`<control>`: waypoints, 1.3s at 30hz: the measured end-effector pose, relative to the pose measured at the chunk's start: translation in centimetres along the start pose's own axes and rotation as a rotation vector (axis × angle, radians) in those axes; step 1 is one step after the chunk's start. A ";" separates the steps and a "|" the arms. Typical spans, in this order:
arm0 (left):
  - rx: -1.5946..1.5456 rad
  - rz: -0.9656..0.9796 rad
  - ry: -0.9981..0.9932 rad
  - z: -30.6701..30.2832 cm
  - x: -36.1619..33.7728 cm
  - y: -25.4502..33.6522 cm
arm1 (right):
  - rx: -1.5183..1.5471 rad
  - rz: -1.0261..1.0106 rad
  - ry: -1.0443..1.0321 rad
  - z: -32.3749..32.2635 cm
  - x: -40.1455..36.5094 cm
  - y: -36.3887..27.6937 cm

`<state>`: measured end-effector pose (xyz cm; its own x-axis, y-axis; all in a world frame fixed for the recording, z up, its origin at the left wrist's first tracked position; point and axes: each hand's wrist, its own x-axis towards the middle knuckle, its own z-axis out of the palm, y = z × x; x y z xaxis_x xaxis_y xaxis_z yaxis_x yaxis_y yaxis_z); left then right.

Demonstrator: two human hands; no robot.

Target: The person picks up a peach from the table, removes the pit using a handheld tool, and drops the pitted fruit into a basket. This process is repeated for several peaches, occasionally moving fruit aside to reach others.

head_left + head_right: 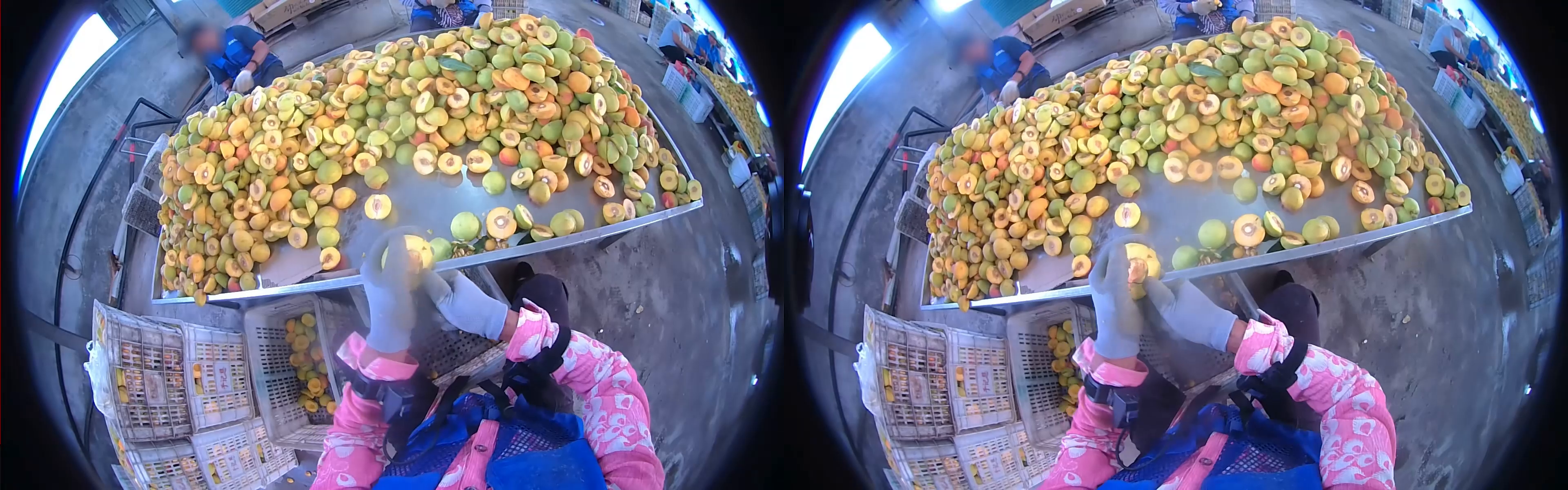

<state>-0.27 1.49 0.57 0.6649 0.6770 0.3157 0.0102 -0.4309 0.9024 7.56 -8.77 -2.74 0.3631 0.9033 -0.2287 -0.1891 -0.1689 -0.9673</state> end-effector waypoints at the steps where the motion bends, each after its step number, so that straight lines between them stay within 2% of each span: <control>1: -0.002 0.001 -0.001 0.3 -0.1 0.1 | -0.001 0.000 0.002 0.2 0.0 0.1; 3: -0.148 -0.164 0.154 0.6 -0.4 0.6 | -0.161 -0.194 0.083 0.5 -0.2 0.4; 4: -0.149 -0.161 0.155 0.7 -0.4 0.4 | -0.162 -0.197 0.083 0.4 -0.6 -0.6; 6: -0.083 -0.071 0.221 0.8 -0.4 -0.3 | 0.335 0.165 -0.127 0.3 -1.9 -2.8; 7: -0.079 -0.074 0.220 0.4 -0.3 -0.5 | 0.340 0.167 -0.129 0.4 -1.8 -2.5; 9: 0.069 0.121 -0.090 -0.6 0.2 -0.7 | 0.168 0.071 -0.107 0.4 -1.3 -1.5; 13: 0.182 0.164 -0.135 -0.5 0.6 -0.4 | 0.045 0.010 -0.017 0.6 -0.8 -1.5; 15: -0.133 -0.055 0.084 0.2 0.3 -0.2 | 0.380 0.341 -0.247 0.4 -1.4 -2.8; 16: -0.132 -0.051 0.085 0.2 0.6 -0.6 | 0.379 0.336 -0.248 0.1 -1.2 -2.6; 18: -0.131 0.132 -0.013 0.2 0.9 -1.7 | 0.691 0.538 -0.509 -0.9 -1.3 -1.3; 19: 0.033 0.265 -0.210 -0.6 1.9 -1.7 | 0.681 0.511 -0.550 -1.4 -1.3 -1.1; 20: 0.034 0.266 -0.211 -0.7 1.8 -2.2 | 0.682 0.510 -0.551 -1.5 -1.3 -1.0; 22: -0.657 -0.275 -0.500 -0.6 1.9 -3.0 | 0.520 0.463 -0.561 -1.7 -1.3 -1.0; 23: -0.657 -0.283 -0.509 -0.5 1.5 -3.0 | 0.529 0.464 -0.554 -1.6 -1.4 -0.8; 25: -0.182 -0.088 -0.317 0.1 1.2 -1.1 | 0.647 0.508 -0.559 -1.8 -1.3 -0.6; 26: -0.190 -0.090 -0.311 0.6 1.1 -1.5 | 0.640 0.515 -0.557 -1.8 -1.3 -0.6; 28: -0.194 0.190 -0.043 0.9 0.9 -2.4 | 0.733 0.475 -0.667 -1.5 -1.6 -0.5; 29: -0.191 0.193 -0.042 0.8 0.9 -2.5 | 0.734 0.472 -0.670 -1.3 -1.6 -0.3; 31: -0.467 0.038 -0.230 0.6 1.0 -1.7 | 0.734 0.386 -0.613 -0.9 -1.7 0.0; 32: -0.467 0.031 -0.231 0.8 0.8 -2.0 | 0.740 0.391 -0.612 -0.8 -1.6 0.2; 34: -1.077 -0.605 -0.337 1.2 0.7 -3.5 | 0.699 0.474 -0.483 -0.6 -1.1 0.4; 35: -1.081 -0.602 -0.340 1.4 0.6 -4.0 | 0.695 0.474 -0.479 -0.7 -1.2 0.6; 37: -0.210 0.068 -0.100 1.5 -0.1 -4.3 | 0.883 0.463 -0.678 -0.8 -1.6 1.5; 39: -0.299 0.064 -0.142 1.3 0.3 -3.7 | 0.922 0.429 -0.726 -0.4 -1.5 2.2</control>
<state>0.84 2.51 -3.06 0.7549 0.5550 0.3495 -0.2408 -0.2611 0.9348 6.91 -10.66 -4.55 -0.4173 0.9021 -0.1093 -0.8426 -0.4292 -0.3253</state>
